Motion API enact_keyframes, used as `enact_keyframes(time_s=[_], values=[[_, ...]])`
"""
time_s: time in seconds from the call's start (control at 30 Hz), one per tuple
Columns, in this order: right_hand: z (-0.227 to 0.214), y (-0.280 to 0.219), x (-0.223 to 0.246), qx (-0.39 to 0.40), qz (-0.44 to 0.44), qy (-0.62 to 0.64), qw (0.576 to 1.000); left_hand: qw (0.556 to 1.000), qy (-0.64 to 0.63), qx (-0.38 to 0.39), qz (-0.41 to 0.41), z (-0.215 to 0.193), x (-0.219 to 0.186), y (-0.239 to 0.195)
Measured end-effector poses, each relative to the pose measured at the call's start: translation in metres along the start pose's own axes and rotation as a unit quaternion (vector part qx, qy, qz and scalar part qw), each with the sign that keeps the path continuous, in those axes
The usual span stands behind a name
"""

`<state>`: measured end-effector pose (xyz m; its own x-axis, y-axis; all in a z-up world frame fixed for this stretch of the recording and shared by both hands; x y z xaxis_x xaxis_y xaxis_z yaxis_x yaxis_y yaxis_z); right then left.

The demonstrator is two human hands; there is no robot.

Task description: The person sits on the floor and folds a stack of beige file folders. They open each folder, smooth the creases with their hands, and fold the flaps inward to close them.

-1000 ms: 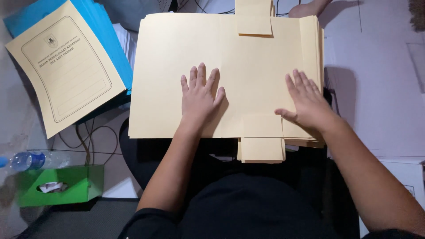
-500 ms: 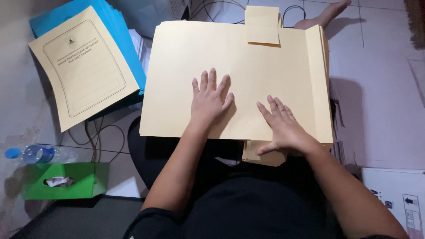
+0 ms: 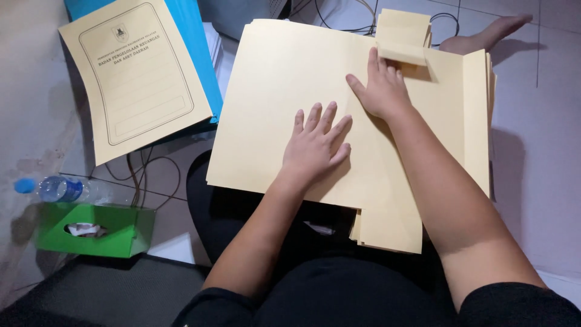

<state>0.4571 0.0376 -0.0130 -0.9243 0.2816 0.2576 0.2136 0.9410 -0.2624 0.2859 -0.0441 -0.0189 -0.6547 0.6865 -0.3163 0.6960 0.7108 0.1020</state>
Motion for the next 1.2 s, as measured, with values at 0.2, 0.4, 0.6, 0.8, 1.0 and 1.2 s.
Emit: enact_keyframes(time_s=[0.2,0.4,0.6,0.8,1.0,1.2], values=[[-0.007,0.042,-0.001,-0.093,0.028,-0.008,0.995,0.997,-0.011,-0.082,-0.006,-0.008,-0.001,-0.001],[-0.024,0.026,-0.033,-0.078,-0.076,0.023,0.994,0.998,-0.031,-0.048,-0.028,-0.015,-0.001,-0.003],[-0.026,-0.032,-0.153,-0.105,0.103,-0.014,0.989,0.999,-0.032,-0.037,-0.024,-0.016,-0.003,-0.003],[-0.001,-0.133,-0.134,-0.039,0.064,-0.061,0.995,0.997,0.023,0.047,-0.063,0.001,0.000,0.001],[0.017,-0.160,-0.137,-0.040,0.010,-0.101,0.994,0.987,0.068,0.108,-0.097,0.019,-0.022,0.036],[0.016,-0.157,-0.136,-0.037,0.014,-0.109,0.993,0.986,0.088,0.099,-0.099,0.041,0.024,0.156]])
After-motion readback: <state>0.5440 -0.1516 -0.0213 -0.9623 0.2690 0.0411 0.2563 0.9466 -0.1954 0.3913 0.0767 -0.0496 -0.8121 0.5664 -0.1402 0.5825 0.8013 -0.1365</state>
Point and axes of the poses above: each hand's wrist, its own y-axis towards the middle knuckle, its own z-axis out of the palm, x = y × z, the point moved 8 cm from there along y, towards the middle knuckle, and after that the axes turned 3 degrees about x, right-handed, at the moved point
